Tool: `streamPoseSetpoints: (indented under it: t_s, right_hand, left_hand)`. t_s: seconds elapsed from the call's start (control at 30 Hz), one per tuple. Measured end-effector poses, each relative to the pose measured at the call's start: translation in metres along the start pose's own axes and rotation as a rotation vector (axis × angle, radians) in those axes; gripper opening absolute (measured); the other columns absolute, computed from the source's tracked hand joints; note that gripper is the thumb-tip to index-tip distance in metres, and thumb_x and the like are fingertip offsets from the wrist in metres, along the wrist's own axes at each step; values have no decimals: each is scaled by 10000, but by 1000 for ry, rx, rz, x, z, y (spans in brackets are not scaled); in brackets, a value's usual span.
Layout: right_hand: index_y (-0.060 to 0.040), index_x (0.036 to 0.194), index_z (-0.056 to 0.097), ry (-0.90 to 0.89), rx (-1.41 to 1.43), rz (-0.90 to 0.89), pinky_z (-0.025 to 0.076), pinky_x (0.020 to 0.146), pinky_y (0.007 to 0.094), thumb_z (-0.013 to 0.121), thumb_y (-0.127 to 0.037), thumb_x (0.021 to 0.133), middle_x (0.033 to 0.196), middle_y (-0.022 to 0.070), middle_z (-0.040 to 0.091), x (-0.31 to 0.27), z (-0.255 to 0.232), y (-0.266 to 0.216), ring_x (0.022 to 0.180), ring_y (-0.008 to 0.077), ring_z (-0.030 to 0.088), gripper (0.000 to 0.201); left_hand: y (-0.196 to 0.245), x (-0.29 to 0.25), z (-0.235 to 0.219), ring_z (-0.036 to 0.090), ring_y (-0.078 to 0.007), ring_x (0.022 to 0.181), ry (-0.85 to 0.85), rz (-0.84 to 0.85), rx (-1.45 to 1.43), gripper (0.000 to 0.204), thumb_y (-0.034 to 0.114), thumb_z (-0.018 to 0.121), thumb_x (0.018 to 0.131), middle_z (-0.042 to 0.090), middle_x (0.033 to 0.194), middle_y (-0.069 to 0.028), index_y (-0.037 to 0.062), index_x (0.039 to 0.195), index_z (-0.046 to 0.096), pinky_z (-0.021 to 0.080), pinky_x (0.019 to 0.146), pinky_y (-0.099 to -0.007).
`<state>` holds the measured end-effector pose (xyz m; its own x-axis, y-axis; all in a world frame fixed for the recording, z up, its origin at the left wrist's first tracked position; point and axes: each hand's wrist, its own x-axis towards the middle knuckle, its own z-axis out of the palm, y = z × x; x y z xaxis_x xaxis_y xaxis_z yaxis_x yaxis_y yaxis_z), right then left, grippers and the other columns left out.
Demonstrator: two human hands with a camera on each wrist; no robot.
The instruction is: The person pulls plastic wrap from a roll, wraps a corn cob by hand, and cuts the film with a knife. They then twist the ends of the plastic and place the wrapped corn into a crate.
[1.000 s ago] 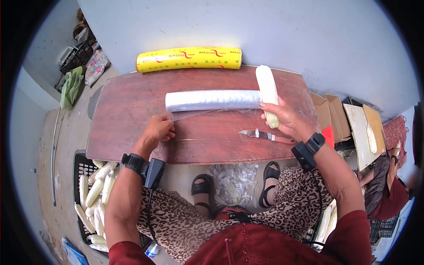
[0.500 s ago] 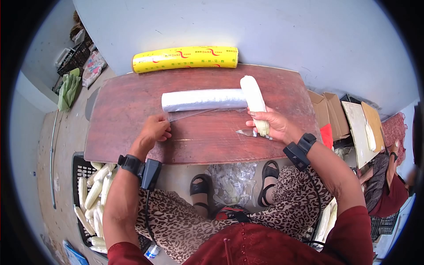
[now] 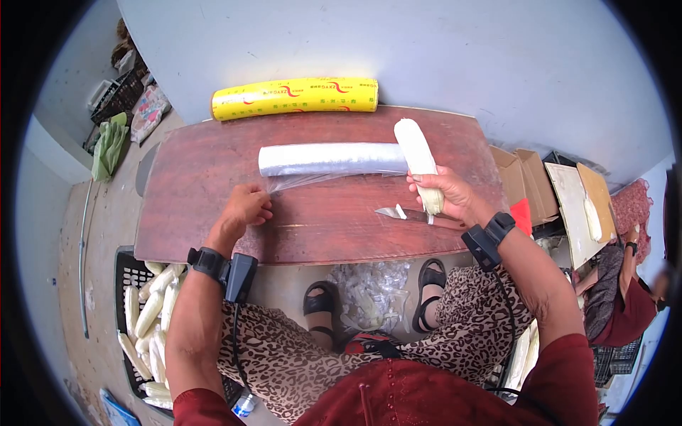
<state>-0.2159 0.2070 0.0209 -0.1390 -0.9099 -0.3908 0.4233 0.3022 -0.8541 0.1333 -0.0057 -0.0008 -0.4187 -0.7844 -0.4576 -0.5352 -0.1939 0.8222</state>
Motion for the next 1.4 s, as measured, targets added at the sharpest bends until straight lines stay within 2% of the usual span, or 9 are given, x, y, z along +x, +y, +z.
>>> streamPoseSetpoints:
  t_s: [0.13, 0.23, 0.33, 0.53, 0.83, 0.93, 1.1, 1.23, 1.4]
  right_hand:
    - [10, 1149, 548, -36, -40, -31, 559, 713, 276, 710, -72, 822, 1014, 65, 616, -4, -1, -5, 874, 123, 631, 374]
    - [7, 1155, 550, -42, -75, -84, 558, 717, 268, 717, -85, 819, 1031, 68, 616, -7, 2, -10, 897, 126, 630, 386]
    - [8, 1158, 550, -13, -93, -143, 557, 720, 265, 723, -94, 816, 1048, 70, 616, -9, 5, -21, 926, 134, 628, 396]
    - [3, 1136, 556, 43, -98, -253, 551, 721, 261, 733, -119, 816, 1048, 79, 620, -2, 10, -45, 949, 145, 629, 385]
    - [5, 1096, 564, 134, -128, -423, 519, 701, 258, 755, -148, 788, 982, 83, 631, 28, 17, -100, 902, 129, 620, 393]
    - [2, 1093, 573, 158, -156, -491, 506, 688, 254, 754, -152, 787, 972, 80, 629, 31, 20, -129, 890, 126, 615, 388]
    - [-3, 1096, 582, 154, -175, -619, 493, 716, 244, 762, -167, 789, 980, 63, 625, 19, 27, -161, 932, 120, 605, 392]
    - [-4, 1107, 578, 139, -152, -668, 493, 750, 247, 761, -169, 791, 994, 64, 622, 6, 30, -163, 952, 124, 601, 401]
    - [-17, 1106, 576, 164, -203, -605, 487, 782, 250, 758, -170, 795, 1013, 62, 620, -20, 17, -126, 952, 124, 599, 392]
  left_hand:
    - [3, 0, -1, 641, -171, 652, -10, 10, -37, 103, 129, 527, 844, 618, 784, -64, 50, 831, 590, 505, 549, -283]
    - [10, -5, -3, 649, -176, 724, -39, 30, -174, 81, 133, 541, 852, 628, 835, -67, 63, 865, 580, 515, 598, -289]
    - [17, -7, -8, 645, -187, 853, -114, 121, -430, 63, 119, 549, 878, 635, 942, -81, 81, 928, 551, 525, 718, -307]
    - [43, 2, 1, 614, -226, 1000, -146, 265, -822, 59, 63, 511, 895, 615, 1070, -107, 72, 944, 543, 519, 833, -341]
    - [84, 37, 18, 563, -215, 1068, -65, 416, -894, 143, 104, 533, 887, 629, 1082, -87, 68, 1022, 560, 393, 958, -398]
    - [104, 42, 21, 569, -226, 1092, 6, 426, -982, 170, 92, 526, 878, 628, 1131, -99, 57, 1042, 551, 390, 977, -432]
    - [131, 39, 15, 557, -224, 1131, 47, 572, -1046, 140, 94, 551, 876, 635, 1150, -120, 66, 1014, 545, 363, 1008, -449]
    - [145, 28, 13, 557, -228, 1144, 82, 664, -1033, 64, 98, 557, 876, 634, 1146, -122, 77, 937, 560, 375, 997, -447]
    - [134, 5, 8, 583, -219, 1094, 21, 587, -864, 77, 109, 543, 885, 647, 1097, -108, 73, 950, 564, 414, 957, -420]
